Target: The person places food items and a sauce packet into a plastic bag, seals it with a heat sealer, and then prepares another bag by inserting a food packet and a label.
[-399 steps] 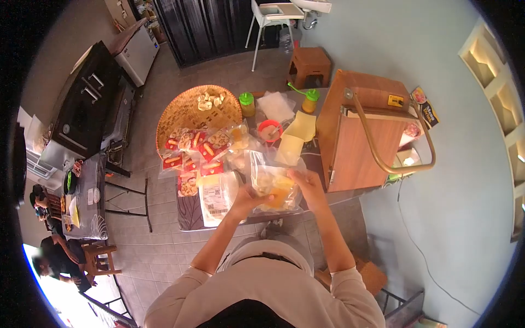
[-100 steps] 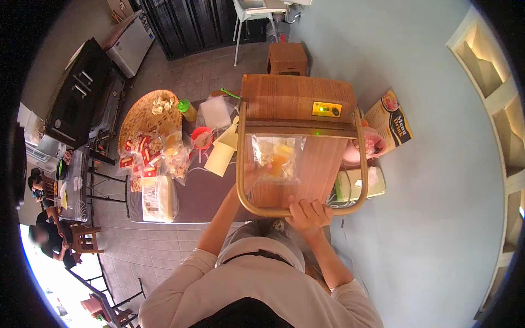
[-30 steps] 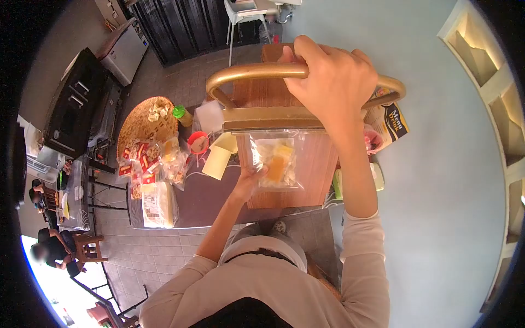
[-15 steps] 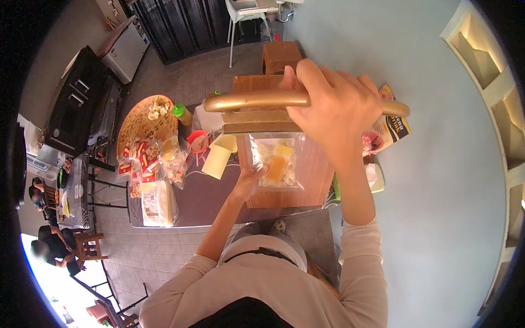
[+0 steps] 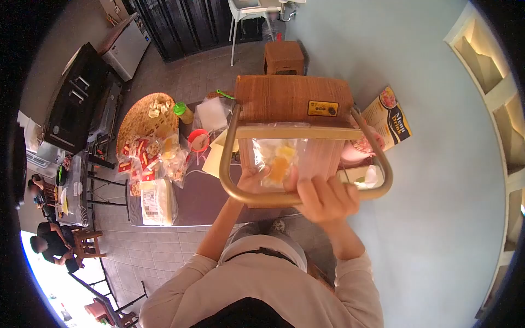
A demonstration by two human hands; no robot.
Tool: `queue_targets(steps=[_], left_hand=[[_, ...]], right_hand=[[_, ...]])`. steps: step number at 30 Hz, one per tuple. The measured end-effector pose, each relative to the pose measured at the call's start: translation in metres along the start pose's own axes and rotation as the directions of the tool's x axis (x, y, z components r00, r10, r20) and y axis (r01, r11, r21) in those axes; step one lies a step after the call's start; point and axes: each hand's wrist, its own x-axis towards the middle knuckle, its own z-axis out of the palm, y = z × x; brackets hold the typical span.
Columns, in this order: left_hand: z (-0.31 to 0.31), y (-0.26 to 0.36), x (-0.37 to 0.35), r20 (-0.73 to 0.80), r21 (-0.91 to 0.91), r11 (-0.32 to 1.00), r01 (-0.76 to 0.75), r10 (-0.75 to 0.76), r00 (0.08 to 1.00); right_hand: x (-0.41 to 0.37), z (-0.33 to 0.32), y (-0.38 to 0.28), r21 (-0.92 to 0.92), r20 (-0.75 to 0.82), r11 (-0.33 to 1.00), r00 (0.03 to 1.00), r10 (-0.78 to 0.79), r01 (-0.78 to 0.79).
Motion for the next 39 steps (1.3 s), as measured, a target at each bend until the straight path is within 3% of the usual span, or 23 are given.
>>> queue_targets(steps=[2,8,10,17,19,23,25,29,32,34,39], left_hand=[[0.001,0.001,0.0,0.018,-0.014,1.0,-0.022,0.022,1.0],[0.006,0.01,-0.004,0.021,-0.139,0.99,0.026,-0.023,1.0],[0.0,0.009,-0.004,0.1,-0.099,0.982,0.163,-0.153,0.983],[0.001,0.009,-0.005,0.046,-0.142,0.983,0.114,-0.108,0.993],[0.001,0.013,-0.003,0.118,-0.12,0.986,0.114,-0.1,0.988],[-0.001,0.008,-0.001,0.087,-0.094,0.994,0.06,-0.052,0.995],[0.004,0.016,-0.005,0.076,-0.142,0.982,0.127,-0.117,0.99],[0.001,0.016,-0.004,0.102,-0.135,0.982,0.133,-0.12,0.988],[0.004,0.021,-0.008,0.018,-0.081,0.977,0.198,-0.197,0.98],[0.001,0.017,-0.004,0.043,-0.007,0.992,0.126,-0.125,0.991],[0.0,0.012,-0.005,0.066,-0.017,0.997,0.082,-0.08,0.995]], right_hand=[[-0.021,-0.006,-0.008,0.032,0.088,0.999,0.996,0.004,-0.007],[-0.06,-0.004,-0.021,0.071,0.11,0.996,0.993,0.038,-0.046],[-0.068,-0.002,-0.023,0.069,0.119,0.996,0.992,0.047,-0.055],[-0.09,0.004,-0.027,0.101,0.154,0.993,0.987,0.041,-0.057],[-0.093,0.005,-0.028,0.109,0.16,0.992,0.986,0.042,-0.06],[-0.093,0.004,-0.032,0.109,0.161,0.989,0.983,0.083,-0.101],[-0.094,0.003,-0.033,0.104,0.179,0.988,0.979,0.095,-0.115],[-0.11,0.011,-0.038,0.04,0.062,0.995,0.994,0.089,-0.091],[-0.118,0.015,-0.04,0.019,0.027,0.996,0.996,0.091,-0.091],[-0.123,0.012,-0.043,0.011,0.036,0.994,0.994,0.105,-0.105],[-0.128,0.01,-0.05,0.057,0.057,0.981,0.982,0.181,-0.185]])
